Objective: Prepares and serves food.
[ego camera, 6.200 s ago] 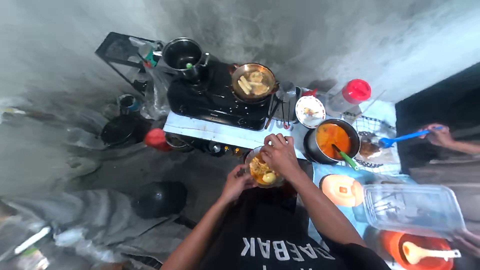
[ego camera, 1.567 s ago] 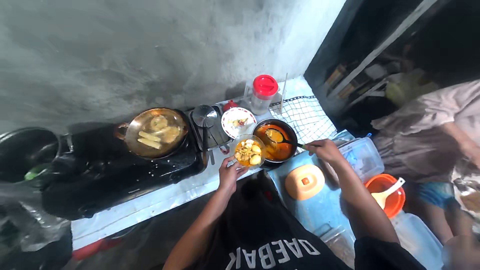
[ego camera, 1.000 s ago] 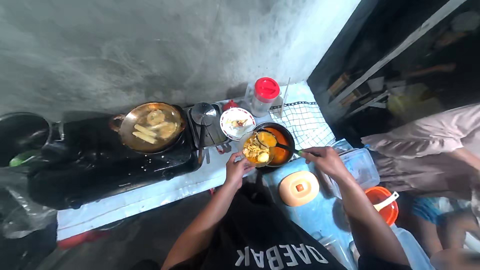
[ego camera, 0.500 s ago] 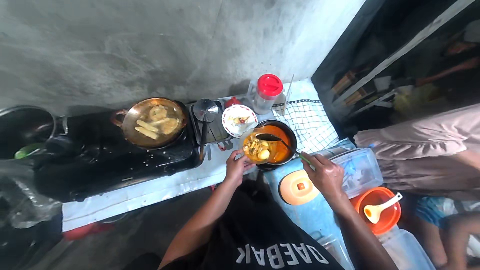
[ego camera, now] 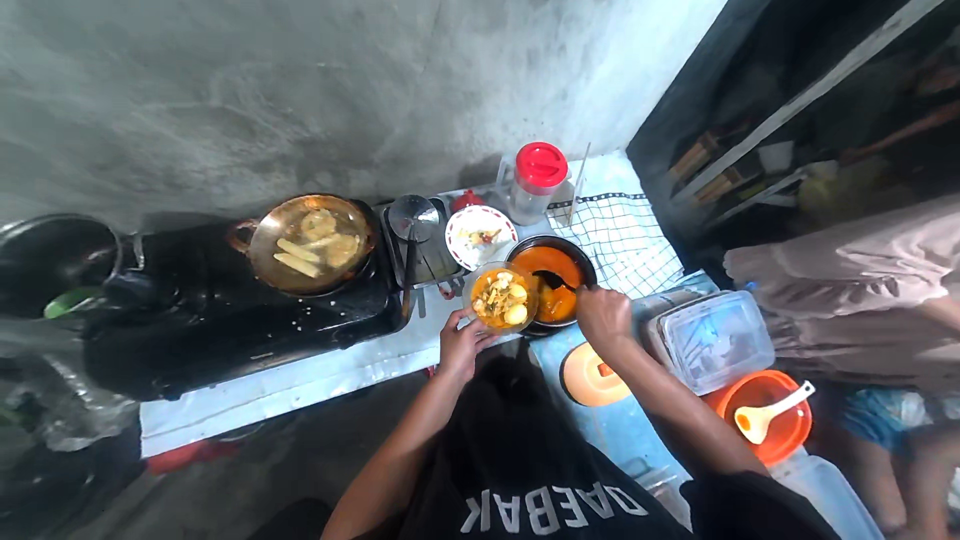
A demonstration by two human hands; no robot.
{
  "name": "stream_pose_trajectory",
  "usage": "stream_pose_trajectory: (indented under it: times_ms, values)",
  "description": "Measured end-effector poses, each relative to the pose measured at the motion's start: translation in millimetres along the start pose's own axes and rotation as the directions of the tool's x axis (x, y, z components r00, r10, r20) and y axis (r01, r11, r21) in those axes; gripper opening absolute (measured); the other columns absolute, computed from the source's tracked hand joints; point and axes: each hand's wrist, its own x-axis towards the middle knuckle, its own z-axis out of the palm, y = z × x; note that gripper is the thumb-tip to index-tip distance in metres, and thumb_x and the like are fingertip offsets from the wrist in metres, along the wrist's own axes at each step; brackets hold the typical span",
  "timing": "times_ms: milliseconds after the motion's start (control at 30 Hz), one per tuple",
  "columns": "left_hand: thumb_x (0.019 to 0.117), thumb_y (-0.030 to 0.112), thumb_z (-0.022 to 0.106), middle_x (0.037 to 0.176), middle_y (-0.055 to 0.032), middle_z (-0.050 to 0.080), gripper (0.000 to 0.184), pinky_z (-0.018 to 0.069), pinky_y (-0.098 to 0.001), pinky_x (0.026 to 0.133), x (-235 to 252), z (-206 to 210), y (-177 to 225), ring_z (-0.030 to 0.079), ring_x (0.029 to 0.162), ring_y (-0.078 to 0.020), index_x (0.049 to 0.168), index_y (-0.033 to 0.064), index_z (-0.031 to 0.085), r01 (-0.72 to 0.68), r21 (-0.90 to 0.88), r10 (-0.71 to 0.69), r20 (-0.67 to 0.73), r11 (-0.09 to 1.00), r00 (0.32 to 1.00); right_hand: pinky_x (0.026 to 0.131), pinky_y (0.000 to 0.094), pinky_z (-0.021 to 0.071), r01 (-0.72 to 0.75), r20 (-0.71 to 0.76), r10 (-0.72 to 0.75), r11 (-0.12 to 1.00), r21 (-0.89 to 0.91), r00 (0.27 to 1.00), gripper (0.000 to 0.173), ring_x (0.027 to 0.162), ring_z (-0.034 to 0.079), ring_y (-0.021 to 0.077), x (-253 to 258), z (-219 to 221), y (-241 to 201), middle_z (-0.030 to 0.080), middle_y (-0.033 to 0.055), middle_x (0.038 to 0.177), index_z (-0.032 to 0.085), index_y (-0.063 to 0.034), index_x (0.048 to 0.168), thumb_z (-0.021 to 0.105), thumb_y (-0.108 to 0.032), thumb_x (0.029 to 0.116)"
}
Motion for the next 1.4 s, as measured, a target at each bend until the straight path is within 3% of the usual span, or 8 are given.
stream_pose_trajectory:
  times_ms: [133,367,600,767,1000,1133,1267,1400]
  values:
    - [0.0951,-0.005,0.059,0.100,-0.0247,0.070,0.037,0.0644,-0.0469,0.075,-6,-12,-3,0.074,0.083,-0.0349,0.131,-0.0010,0.053,-0.007,-0.012,0.006,-0.034,1.000,0.999,0.067,0.0564,0.0552,0.023,0.096,-0.019,0.999,-0.037,0.995,0.015,0.089,0.072,0.0417,25,2,-16,0.071,0.0229,0.096,0.070,0.0023,0.099,0.055,-0.002,0.0964]
    - [0.0964,-0.005,0.058,0.102,-0.0249,0.071,0.036,0.0649,-0.0470,0.075,-11,-26,-4,0.075,0.085,-0.0350,0.132,-0.0020,0.053,-0.028,-0.005,0.028,-0.074,1.000,0.997,0.082,0.0680,0.0526,-0.147,0.266,0.060,0.936,0.319,0.962,0.037,0.099,0.071,0.0386,63,16,52,0.076,0.0151,0.100,0.079,-0.0156,0.100,0.063,-0.049,0.0961]
    - [0.0956,-0.005,0.058,0.105,-0.0252,0.070,0.037,0.0651,-0.0468,0.075,-6,-19,-2,0.075,0.085,-0.0355,0.132,-0.0014,0.053,-0.023,-0.023,0.022,-0.075,0.999,0.997,0.084,0.0651,0.0525,-0.169,0.236,0.042,0.817,0.552,0.971,0.033,0.088,0.073,0.0281,47,30,103,0.079,0.0032,0.092,0.081,-0.0214,0.104,0.068,-0.051,0.0964]
    - [0.0950,-0.005,0.057,0.103,-0.0248,0.071,0.040,0.0649,-0.0473,0.075,2,-12,-1,0.075,0.084,-0.0351,0.134,-0.0005,0.052,-0.025,-0.009,0.024,-0.037,1.000,0.999,0.084,0.0640,0.0522,-0.173,0.178,0.095,0.850,0.498,0.980,0.032,0.089,0.073,0.0264,30,18,110,0.079,-0.0002,0.092,0.080,-0.0268,0.106,0.066,-0.053,0.0970]
    - [0.0936,-0.006,0.059,0.102,-0.0249,0.070,0.040,0.0649,-0.0462,0.074,8,-2,0,0.074,0.083,-0.0350,0.133,0.0005,0.054,-0.021,-0.004,0.021,-0.022,1.000,1.000,0.085,0.0631,0.0524,-0.166,0.112,0.128,0.870,0.465,0.985,0.029,0.092,0.073,0.0269,17,20,114,0.079,0.0003,0.095,0.079,-0.0303,0.110,0.065,-0.053,0.0972]
    - [0.0943,-0.005,0.059,0.102,-0.0249,0.071,0.041,0.0649,-0.0458,0.074,8,-2,0,0.075,0.083,-0.0347,0.135,0.0007,0.053,-0.016,-0.004,0.016,-0.023,1.000,1.000,0.084,0.0644,0.0528,-0.162,0.083,0.143,0.937,0.309,0.986,0.028,0.099,0.072,0.0361,11,19,91,0.077,0.0103,0.101,0.077,-0.0272,0.113,0.063,-0.046,0.0983]
    - [0.0956,-0.004,0.058,0.101,-0.0243,0.070,0.041,0.0647,-0.0462,0.074,4,-5,0,0.074,0.083,-0.0343,0.136,0.0008,0.053,-0.014,-0.005,0.014,-0.032,1.000,0.999,0.075,0.0623,0.0549,-0.055,-0.037,0.060,0.990,0.127,0.997,0.028,0.093,0.073,0.0405,11,19,47,0.076,0.0163,0.098,0.076,-0.0133,0.106,0.057,-0.034,0.1023]
    - [0.0956,-0.005,0.058,0.102,-0.0246,0.070,0.040,0.0646,-0.0465,0.074,0,-9,0,0.074,0.083,-0.0347,0.135,0.0006,0.052,-0.013,-0.015,0.013,-0.037,1.000,0.999,0.067,0.0581,0.0550,-0.004,0.034,0.004,1.000,0.002,0.999,0.019,0.088,0.072,0.0421,24,19,5,0.072,0.0219,0.095,0.070,-0.0003,0.100,0.054,-0.009,0.0994]
